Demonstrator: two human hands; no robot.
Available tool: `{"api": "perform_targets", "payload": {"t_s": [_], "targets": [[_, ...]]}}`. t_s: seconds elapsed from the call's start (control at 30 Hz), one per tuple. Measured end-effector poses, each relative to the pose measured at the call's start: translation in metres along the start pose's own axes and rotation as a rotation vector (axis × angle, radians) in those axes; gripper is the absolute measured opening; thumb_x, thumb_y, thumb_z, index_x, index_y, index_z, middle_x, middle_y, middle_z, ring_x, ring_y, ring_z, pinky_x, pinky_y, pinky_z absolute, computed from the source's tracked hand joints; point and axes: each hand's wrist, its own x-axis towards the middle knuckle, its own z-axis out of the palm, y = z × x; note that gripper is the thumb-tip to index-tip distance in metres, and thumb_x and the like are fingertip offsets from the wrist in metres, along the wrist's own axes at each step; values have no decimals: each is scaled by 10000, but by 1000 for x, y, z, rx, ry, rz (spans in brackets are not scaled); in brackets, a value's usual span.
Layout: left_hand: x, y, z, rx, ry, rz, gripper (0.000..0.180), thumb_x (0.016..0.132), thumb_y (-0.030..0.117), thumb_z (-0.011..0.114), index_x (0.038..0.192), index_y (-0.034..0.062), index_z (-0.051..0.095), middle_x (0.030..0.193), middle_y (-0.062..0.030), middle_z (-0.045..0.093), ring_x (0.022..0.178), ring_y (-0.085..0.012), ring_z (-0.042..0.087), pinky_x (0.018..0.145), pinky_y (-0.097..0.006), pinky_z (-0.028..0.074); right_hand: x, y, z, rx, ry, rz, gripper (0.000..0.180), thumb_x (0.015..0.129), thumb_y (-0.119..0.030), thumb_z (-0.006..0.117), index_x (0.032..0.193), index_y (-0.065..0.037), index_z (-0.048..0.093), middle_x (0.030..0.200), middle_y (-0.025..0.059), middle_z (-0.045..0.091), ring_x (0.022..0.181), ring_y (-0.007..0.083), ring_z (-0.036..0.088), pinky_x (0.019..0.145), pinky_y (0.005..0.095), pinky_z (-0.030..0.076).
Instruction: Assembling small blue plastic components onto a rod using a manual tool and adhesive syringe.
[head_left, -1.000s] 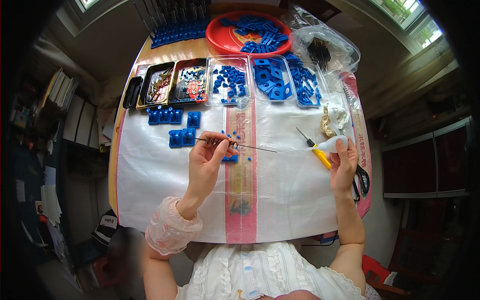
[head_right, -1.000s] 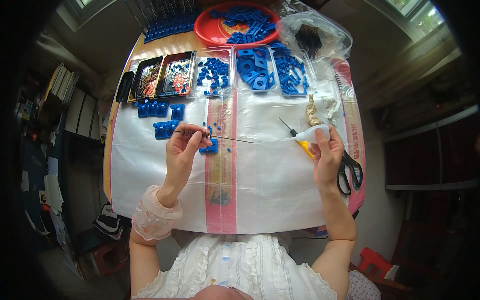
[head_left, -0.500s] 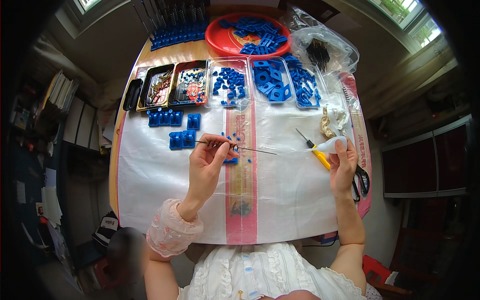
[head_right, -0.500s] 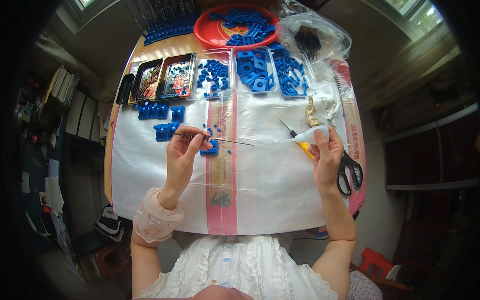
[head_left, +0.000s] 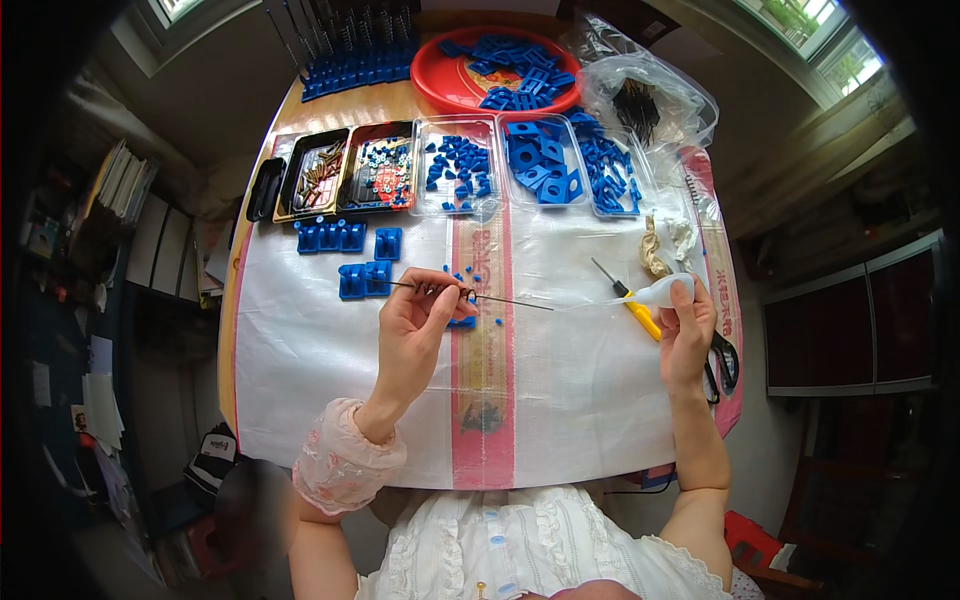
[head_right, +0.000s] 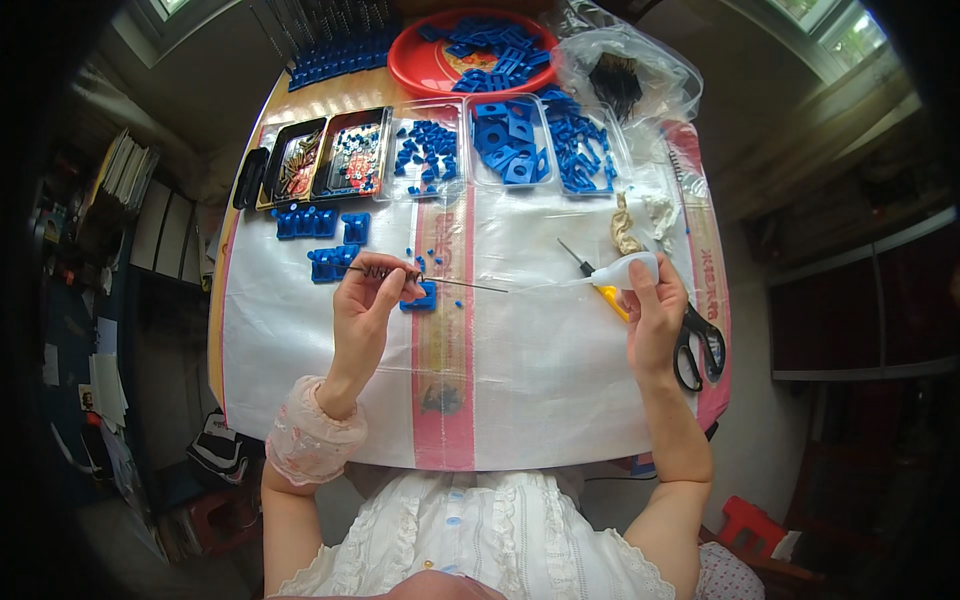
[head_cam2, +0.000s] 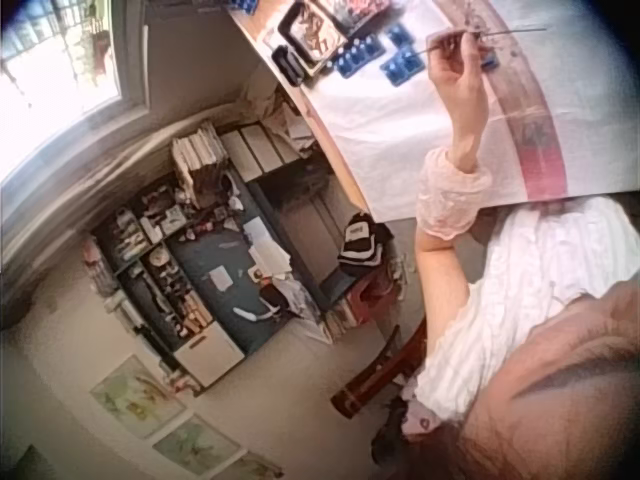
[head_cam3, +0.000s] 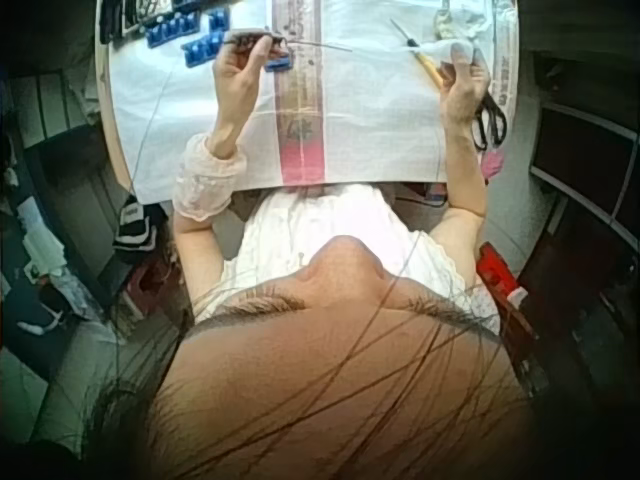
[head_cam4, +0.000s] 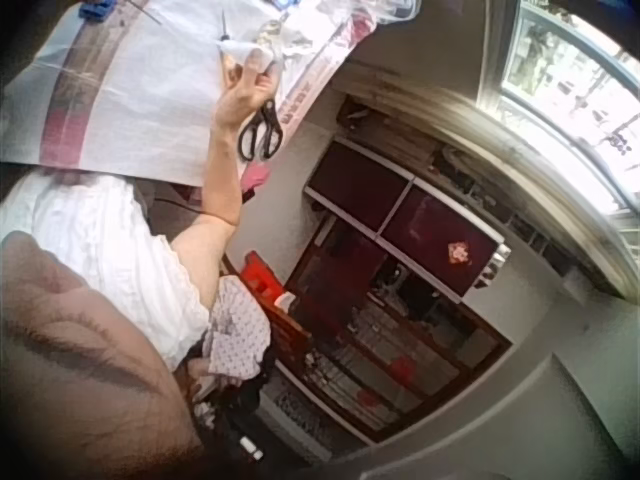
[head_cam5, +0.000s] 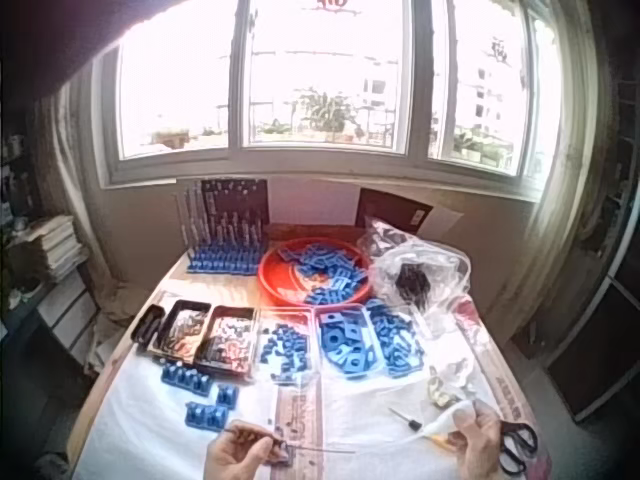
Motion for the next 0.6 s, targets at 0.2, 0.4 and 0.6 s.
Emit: {"api": "perform_targets", "payload": {"t_s": [0.2,0.4,0.6], "targets": [[0,1,0,-3,-4,-2,115,1077,76,597,1152,-10,610,1034,-79,693,929,-129,704,837,-265,569,0,1,-1,-2,-1,-3,77,1038,-157,676,1010,-88,656,851,-54,633,658,-11,473,598,182,372],[0,1,0,-3,-7,-1,115,1076,76,598,1152,-10,611,1034,-81,694,930,-133,707,831,-264,566,0,1,-2,2,-20,-5,86,1035,-163,681,1005,-89,652,836,-58,617,652,-8,460,597,178,364],[0,1,0,6,0,-4,116,1076,75,598,1150,-13,610,1033,-83,692,924,-132,704,830,-265,564,0,0,0,-8,-10,1,91,1033,-164,684,999,-89,648,827,-59,606,656,-7,456,597,178,362]]}}
